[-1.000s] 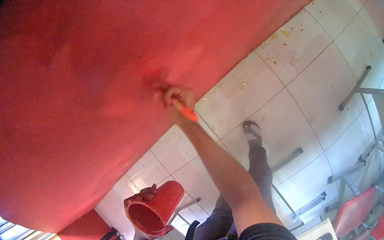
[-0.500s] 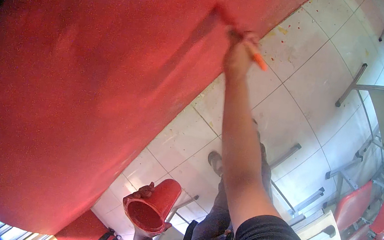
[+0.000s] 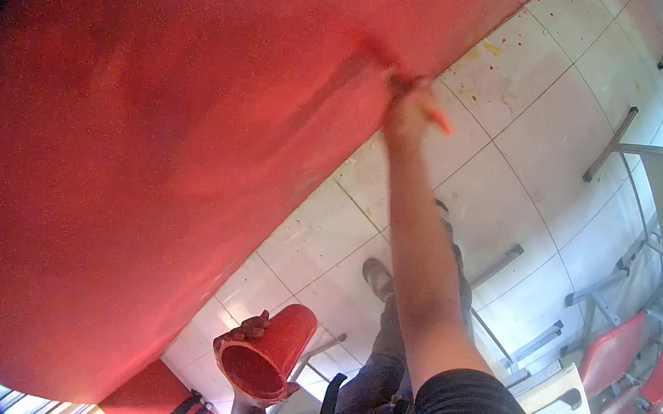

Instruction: Painting a wall with red paint using a paint brush.

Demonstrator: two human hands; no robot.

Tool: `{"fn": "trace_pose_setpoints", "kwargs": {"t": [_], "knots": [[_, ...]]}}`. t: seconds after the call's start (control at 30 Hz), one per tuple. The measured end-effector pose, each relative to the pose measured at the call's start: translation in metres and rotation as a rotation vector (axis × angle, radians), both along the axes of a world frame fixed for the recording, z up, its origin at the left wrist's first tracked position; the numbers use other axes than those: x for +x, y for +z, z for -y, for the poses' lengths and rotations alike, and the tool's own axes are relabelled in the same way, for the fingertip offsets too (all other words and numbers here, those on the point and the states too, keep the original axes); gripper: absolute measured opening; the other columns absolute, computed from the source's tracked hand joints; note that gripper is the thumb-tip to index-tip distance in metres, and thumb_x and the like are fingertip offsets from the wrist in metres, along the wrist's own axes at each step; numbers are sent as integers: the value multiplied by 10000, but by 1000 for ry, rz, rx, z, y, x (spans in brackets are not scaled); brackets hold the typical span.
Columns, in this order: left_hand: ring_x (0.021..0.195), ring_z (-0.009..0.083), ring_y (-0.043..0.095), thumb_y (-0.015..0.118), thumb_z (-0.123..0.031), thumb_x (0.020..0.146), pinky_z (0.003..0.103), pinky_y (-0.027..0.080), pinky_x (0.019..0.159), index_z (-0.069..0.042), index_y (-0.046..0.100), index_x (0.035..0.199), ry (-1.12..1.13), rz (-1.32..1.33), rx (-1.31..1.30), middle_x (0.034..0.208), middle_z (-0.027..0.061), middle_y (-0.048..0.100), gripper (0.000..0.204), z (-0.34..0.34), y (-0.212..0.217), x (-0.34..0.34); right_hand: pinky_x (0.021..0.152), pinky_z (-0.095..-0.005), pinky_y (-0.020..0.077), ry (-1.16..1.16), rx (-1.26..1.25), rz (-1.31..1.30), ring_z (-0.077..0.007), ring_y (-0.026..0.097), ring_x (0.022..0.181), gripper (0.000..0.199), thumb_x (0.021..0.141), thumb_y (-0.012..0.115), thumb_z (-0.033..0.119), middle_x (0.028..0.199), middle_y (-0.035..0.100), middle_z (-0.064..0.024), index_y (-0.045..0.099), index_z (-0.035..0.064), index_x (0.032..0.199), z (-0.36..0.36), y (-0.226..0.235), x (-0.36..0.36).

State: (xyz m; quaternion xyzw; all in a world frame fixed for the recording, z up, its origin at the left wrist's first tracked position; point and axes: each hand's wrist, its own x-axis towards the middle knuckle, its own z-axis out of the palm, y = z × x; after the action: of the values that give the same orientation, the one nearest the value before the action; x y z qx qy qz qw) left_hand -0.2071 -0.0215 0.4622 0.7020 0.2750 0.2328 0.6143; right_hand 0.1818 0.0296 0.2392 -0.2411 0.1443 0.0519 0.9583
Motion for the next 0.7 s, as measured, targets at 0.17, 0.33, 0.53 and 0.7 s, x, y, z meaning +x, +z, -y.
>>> {"fn": "trace_pose_setpoints", "kwargs": {"t": [0.17, 0.33, 0.53, 0.7], "knots": [[1181, 332, 555, 1008, -300, 454, 554, 347, 1111, -139, 429, 1269, 24, -22, -17, 1185, 122, 594, 1012, 1, 0, -5, 875, -358, 486, -195, -241, 17, -225, 603, 959, 212, 1024, 388, 132, 1052, 638, -145, 540, 7, 945, 36, 19, 54], [1189, 335, 550, 999, -319, 461, 553, 338, 1117, -129, 427, 1281, 8, -13, 31, 1198, 122, 590, 1018, -4, 5, -12, 872, -369, 525, 307, -198, -77, -225, 617, 989, 51, 950, 517, 4, 1028, 613, -92, 558, 0, 979, -53, 11, -132], [1193, 333, 551, 996, -331, 461, 553, 331, 1125, -133, 448, 1268, 5, 7, -41, 1183, 123, 598, 995, 2, -4, 0, 800, -365, 580, 864, -302, 200, -192, 690, 908, 201, 922, 622, 40, 961, 710, -118, 493, 21, 770, -18, 6, -166], [1188, 331, 553, 997, -332, 458, 558, 331, 1124, -128, 440, 1262, -4, 28, -50, 1173, 120, 600, 1000, 3, -8, -4, 804, -292, 482, 205, -1071, 417, -172, 601, 881, 99, 916, 530, 31, 929, 667, -94, 613, 11, 965, 7, -32, -11]]}}
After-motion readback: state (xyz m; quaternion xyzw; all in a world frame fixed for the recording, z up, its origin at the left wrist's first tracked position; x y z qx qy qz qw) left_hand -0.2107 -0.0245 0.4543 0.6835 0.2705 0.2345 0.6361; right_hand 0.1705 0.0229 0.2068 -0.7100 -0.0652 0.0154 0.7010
